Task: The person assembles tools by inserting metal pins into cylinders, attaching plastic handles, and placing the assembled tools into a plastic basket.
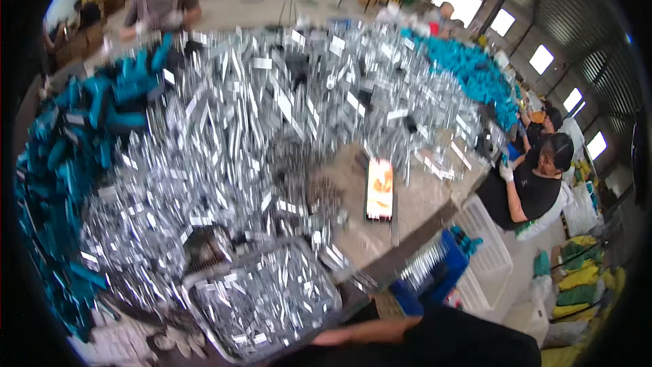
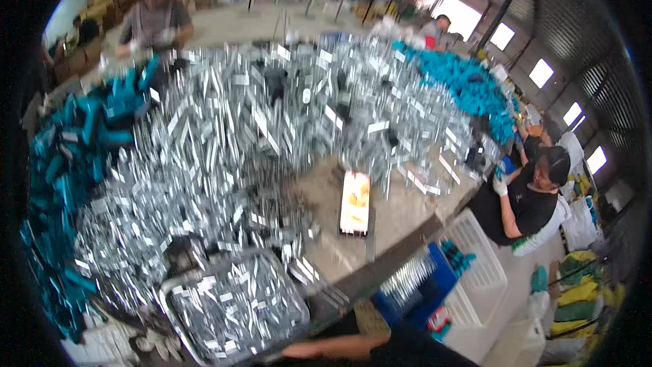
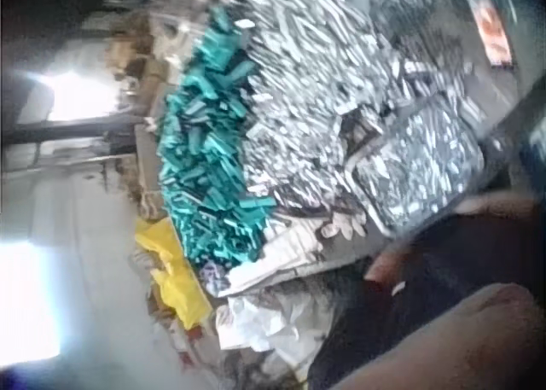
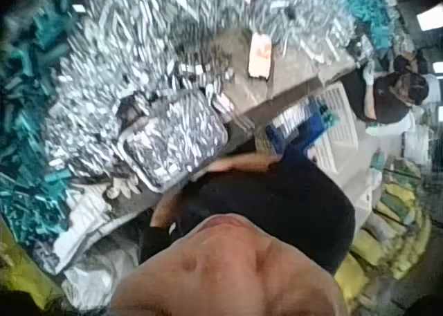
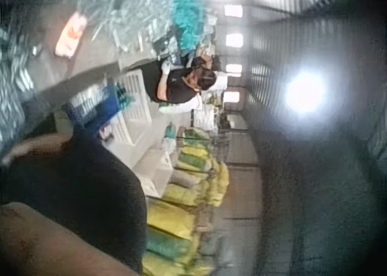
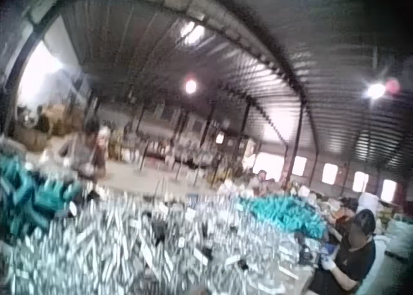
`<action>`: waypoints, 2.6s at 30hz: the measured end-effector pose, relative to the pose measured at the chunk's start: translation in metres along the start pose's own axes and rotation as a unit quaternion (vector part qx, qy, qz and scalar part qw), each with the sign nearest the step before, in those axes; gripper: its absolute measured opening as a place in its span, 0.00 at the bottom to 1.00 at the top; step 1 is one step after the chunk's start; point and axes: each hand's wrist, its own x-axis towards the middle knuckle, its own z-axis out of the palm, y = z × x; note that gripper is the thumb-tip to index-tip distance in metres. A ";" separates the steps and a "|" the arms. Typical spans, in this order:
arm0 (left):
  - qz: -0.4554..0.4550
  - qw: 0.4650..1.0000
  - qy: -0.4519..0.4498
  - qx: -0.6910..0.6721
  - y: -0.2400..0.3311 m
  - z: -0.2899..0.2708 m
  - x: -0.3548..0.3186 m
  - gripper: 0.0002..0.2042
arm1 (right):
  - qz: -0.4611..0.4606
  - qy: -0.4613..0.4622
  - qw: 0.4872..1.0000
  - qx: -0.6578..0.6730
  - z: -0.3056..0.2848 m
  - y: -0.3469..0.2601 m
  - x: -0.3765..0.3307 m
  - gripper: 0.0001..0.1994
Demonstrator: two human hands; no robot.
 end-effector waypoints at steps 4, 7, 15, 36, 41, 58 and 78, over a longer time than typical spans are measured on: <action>-0.037 0.997 -0.070 -0.011 0.043 0.044 -0.085 0.28 | 0.057 -0.034 0.995 0.080 0.007 0.008 -0.022 0.26; -0.038 0.994 -0.097 0.031 0.068 0.017 -0.094 0.27 | 0.062 -0.012 0.989 0.137 0.043 -0.055 0.051 0.27; -0.007 0.995 0.075 0.066 0.216 -0.086 -0.132 0.15 | -0.031 -0.095 0.982 0.161 -0.019 0.016 0.005 0.30; -0.137 0.706 0.645 -0.256 0.326 -0.185 -0.392 0.12 | 0.066 -0.487 0.765 0.417 -0.026 -0.156 -0.062 0.28; -0.407 0.707 0.547 -0.188 0.282 -0.181 -0.453 0.10 | -0.128 -0.495 0.844 0.163 -0.085 -0.159 -0.090 0.22; -0.275 0.561 0.765 0.155 0.159 -0.152 -0.392 0.17 | 0.084 0.564 0.821 -0.021 -0.316 -0.064 0.023 0.44; 0.075 0.799 0.326 -0.500 0.297 -0.137 -0.224 0.28 | -0.283 -0.007 0.930 0.233 -0.232 -0.193 -0.129 0.48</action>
